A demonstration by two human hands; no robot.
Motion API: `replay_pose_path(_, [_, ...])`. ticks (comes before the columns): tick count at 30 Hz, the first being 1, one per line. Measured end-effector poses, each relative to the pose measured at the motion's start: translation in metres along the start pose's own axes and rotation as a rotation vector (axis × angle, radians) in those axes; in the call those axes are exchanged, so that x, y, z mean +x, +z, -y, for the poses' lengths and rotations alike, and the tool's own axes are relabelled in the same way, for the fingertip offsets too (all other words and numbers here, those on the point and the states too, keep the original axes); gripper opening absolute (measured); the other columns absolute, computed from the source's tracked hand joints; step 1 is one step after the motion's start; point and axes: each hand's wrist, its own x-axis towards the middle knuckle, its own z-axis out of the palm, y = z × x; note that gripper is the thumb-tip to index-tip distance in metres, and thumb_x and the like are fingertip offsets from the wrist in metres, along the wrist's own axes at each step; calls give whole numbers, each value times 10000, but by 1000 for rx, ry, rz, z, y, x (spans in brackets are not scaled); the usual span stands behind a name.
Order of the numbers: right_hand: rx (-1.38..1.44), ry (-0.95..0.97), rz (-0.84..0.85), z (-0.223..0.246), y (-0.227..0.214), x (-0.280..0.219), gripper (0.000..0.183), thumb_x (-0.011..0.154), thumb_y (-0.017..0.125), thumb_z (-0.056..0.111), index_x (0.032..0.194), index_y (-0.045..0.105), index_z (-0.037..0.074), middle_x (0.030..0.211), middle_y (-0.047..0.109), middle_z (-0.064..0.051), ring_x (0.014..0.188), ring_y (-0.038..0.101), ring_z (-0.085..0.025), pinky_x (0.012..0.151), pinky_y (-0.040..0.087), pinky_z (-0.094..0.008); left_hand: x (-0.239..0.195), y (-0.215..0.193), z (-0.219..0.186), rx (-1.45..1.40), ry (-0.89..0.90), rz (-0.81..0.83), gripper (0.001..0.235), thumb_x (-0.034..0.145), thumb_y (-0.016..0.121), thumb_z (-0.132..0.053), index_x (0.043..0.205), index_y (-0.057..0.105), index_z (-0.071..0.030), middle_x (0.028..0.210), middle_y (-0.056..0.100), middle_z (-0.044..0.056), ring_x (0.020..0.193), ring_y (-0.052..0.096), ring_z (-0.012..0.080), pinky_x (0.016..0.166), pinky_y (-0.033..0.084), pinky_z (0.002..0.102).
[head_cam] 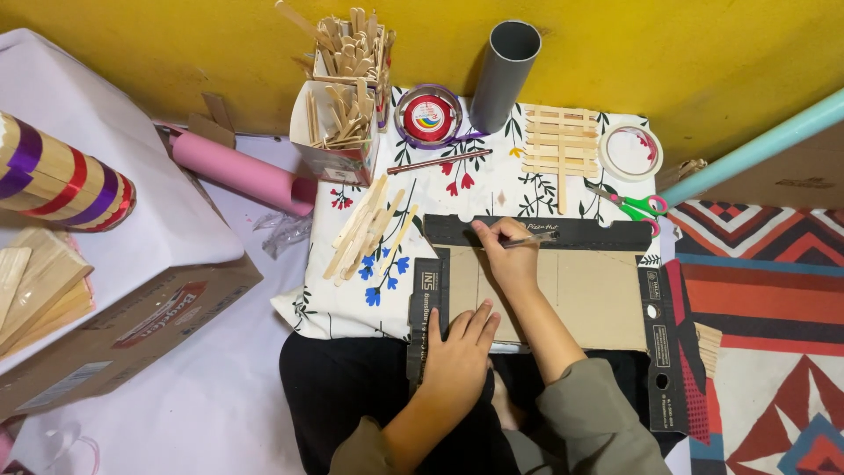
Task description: Measuring, marking, and cutting a piece of cardboard to create a base for a craft project.
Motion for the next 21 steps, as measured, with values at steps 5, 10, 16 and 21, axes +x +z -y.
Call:
replay_pose_path(5, [5, 0, 1, -1, 0, -1, 414, 930, 778, 177, 629, 534, 34, 608, 541, -15, 592, 432, -139, 580, 397, -263, 1, -7, 1, -4, 8, 35, 751, 779, 723, -269, 1457, 494, -41, 1580, 408, 119, 1333, 409, 251, 1111, 186, 707])
replay_pose_path(10, [-2, -1, 1, 0, -1, -3, 411, 928, 781, 167, 623, 538, 36, 603, 551, -12, 564, 425, -129, 545, 383, -255, 0, -6, 0, -20, 4, 5, 733, 769, 716, -227, 1447, 506, -42, 1570, 425, 116, 1320, 422, 249, 1107, 188, 711])
replay_pose_path(16, [20, 20, 33, 1, -4, -9, 412, 928, 768, 169, 621, 529, 35, 600, 532, -7, 558, 419, -127, 534, 376, -261, 0, -6, 0, -12, 8, -3, 729, 773, 708, -219, 1450, 504, -43, 1574, 425, 119, 1334, 418, 246, 1110, 191, 705])
replay_pose_path(21, [13, 43, 69, 0, -7, -17, 420, 929, 762, 189, 610, 533, 39, 589, 532, 3, 548, 418, -119, 540, 383, -248, 0, -5, 0, 13, 7, -34, 720, 768, 711, -231, 1436, 518, -44, 1555, 442, 114, 1319, 427, 244, 1110, 204, 701])
